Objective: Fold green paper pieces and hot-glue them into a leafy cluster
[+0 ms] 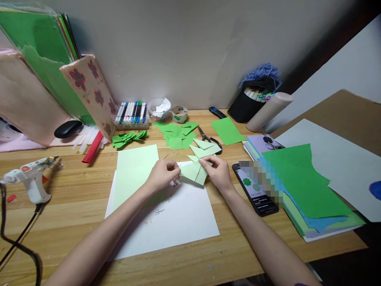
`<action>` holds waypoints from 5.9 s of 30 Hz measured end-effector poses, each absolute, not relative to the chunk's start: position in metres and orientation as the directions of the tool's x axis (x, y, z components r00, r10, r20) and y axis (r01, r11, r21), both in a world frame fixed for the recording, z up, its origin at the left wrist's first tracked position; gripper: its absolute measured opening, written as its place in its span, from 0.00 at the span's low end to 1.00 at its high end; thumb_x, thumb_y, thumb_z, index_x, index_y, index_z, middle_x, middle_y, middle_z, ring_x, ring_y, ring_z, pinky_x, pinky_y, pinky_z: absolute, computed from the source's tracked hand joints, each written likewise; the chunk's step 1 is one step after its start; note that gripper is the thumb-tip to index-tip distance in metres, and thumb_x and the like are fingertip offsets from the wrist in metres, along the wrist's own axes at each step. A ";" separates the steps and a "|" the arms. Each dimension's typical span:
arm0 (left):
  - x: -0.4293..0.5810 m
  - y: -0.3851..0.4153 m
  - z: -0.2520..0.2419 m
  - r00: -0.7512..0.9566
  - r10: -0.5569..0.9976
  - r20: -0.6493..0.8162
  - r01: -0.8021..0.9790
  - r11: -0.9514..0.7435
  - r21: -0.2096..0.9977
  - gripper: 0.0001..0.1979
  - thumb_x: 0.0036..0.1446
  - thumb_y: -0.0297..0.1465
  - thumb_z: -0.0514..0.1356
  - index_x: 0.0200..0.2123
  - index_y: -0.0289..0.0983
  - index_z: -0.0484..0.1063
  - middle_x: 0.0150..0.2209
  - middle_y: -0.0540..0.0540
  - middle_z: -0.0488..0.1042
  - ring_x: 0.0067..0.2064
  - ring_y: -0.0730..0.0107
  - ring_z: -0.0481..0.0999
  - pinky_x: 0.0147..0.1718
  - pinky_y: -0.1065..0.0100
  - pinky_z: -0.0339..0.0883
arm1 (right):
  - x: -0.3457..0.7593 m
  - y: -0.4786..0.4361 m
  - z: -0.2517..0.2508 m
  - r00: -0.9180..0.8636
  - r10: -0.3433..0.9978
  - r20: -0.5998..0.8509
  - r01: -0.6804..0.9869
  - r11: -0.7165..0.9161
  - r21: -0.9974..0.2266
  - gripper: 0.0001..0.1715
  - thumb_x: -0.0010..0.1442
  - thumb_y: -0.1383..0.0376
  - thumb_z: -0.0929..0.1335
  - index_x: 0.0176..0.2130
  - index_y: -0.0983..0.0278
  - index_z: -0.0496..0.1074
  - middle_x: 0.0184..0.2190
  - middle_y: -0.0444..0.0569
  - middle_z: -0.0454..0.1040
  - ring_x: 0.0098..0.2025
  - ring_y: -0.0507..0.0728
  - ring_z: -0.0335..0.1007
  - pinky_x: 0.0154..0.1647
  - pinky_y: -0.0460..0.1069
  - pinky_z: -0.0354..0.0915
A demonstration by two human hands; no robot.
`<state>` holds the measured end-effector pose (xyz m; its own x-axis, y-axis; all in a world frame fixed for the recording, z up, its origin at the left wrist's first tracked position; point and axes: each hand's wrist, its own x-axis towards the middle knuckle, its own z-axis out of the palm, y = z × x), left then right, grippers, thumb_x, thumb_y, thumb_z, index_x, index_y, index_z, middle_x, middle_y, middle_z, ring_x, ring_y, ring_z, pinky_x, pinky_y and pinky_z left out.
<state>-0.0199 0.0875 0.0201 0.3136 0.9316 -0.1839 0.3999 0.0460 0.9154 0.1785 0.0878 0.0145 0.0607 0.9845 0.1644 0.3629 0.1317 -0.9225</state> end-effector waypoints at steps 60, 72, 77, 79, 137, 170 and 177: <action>-0.005 0.082 0.030 0.394 0.867 -0.306 -0.041 0.349 0.936 0.21 0.44 0.37 0.65 0.40 0.33 0.66 0.33 0.43 0.76 0.33 0.66 0.77 0.27 0.72 0.67 | 0.175 0.089 0.016 -0.114 0.993 0.036 0.201 0.059 -0.978 0.20 0.56 0.57 0.65 0.45 0.65 0.68 0.37 0.51 0.73 0.38 0.56 0.71 0.34 0.49 0.68; -0.003 0.082 0.006 0.261 0.935 -0.239 0.078 0.226 0.971 0.16 0.54 0.44 0.53 0.30 0.36 0.62 0.23 0.50 0.72 0.15 0.79 0.60 0.15 0.74 0.56 | 0.212 0.158 0.011 0.157 0.978 0.138 0.771 -0.034 -0.636 0.11 0.53 0.61 0.64 0.33 0.66 0.70 0.33 0.53 0.74 0.37 0.56 0.69 0.36 0.49 0.63; -0.008 0.087 0.005 0.177 0.976 -0.129 0.141 0.104 0.985 0.14 0.53 0.43 0.53 0.33 0.36 0.63 0.25 0.51 0.71 0.17 0.78 0.59 0.18 0.73 0.57 | 0.212 0.196 0.015 0.140 0.989 0.048 0.864 -0.098 -0.494 0.11 0.36 0.66 0.73 0.18 0.63 0.65 0.20 0.51 0.71 0.29 0.59 0.69 0.28 0.49 0.60; -0.009 0.087 0.008 0.167 0.982 -0.088 0.159 0.062 0.985 0.14 0.53 0.42 0.54 0.33 0.35 0.63 0.26 0.50 0.72 0.19 0.77 0.60 0.20 0.73 0.56 | 0.208 0.202 0.020 0.142 0.989 0.036 0.882 -0.110 -0.457 0.11 0.34 0.67 0.73 0.18 0.63 0.66 0.21 0.52 0.71 0.28 0.60 0.69 0.27 0.49 0.59; -0.028 0.083 0.074 0.160 0.982 0.097 0.355 -0.149 0.923 0.11 0.55 0.36 0.54 0.39 0.37 0.66 0.29 0.50 0.71 0.32 0.69 0.73 0.35 0.70 0.64 | 0.139 0.042 0.022 -0.550 0.803 -0.231 -0.056 -0.311 -0.949 0.34 0.50 0.36 0.57 0.33 0.64 0.62 0.21 0.38 0.57 0.16 0.45 0.56 0.22 0.46 0.67; -0.030 0.087 0.068 0.149 0.989 0.015 0.233 -0.050 0.971 0.15 0.53 0.38 0.56 0.42 0.35 0.64 0.27 0.50 0.70 0.28 0.72 0.71 0.26 0.71 0.64 | 0.135 0.040 0.008 -0.449 0.869 -0.208 -0.003 -0.234 -0.972 0.28 0.52 0.41 0.60 0.30 0.64 0.59 0.17 0.35 0.56 0.10 0.44 0.52 0.10 0.42 0.60; -0.035 0.090 0.062 0.065 0.995 -0.069 0.337 0.043 0.940 0.17 0.54 0.45 0.52 0.27 0.36 0.63 0.20 0.50 0.70 0.19 0.73 0.67 0.19 0.73 0.57 | 0.133 0.038 0.012 -0.477 0.851 -0.221 0.043 -0.228 -0.973 0.30 0.52 0.40 0.59 0.31 0.64 0.59 0.18 0.35 0.55 0.11 0.43 0.51 0.11 0.42 0.60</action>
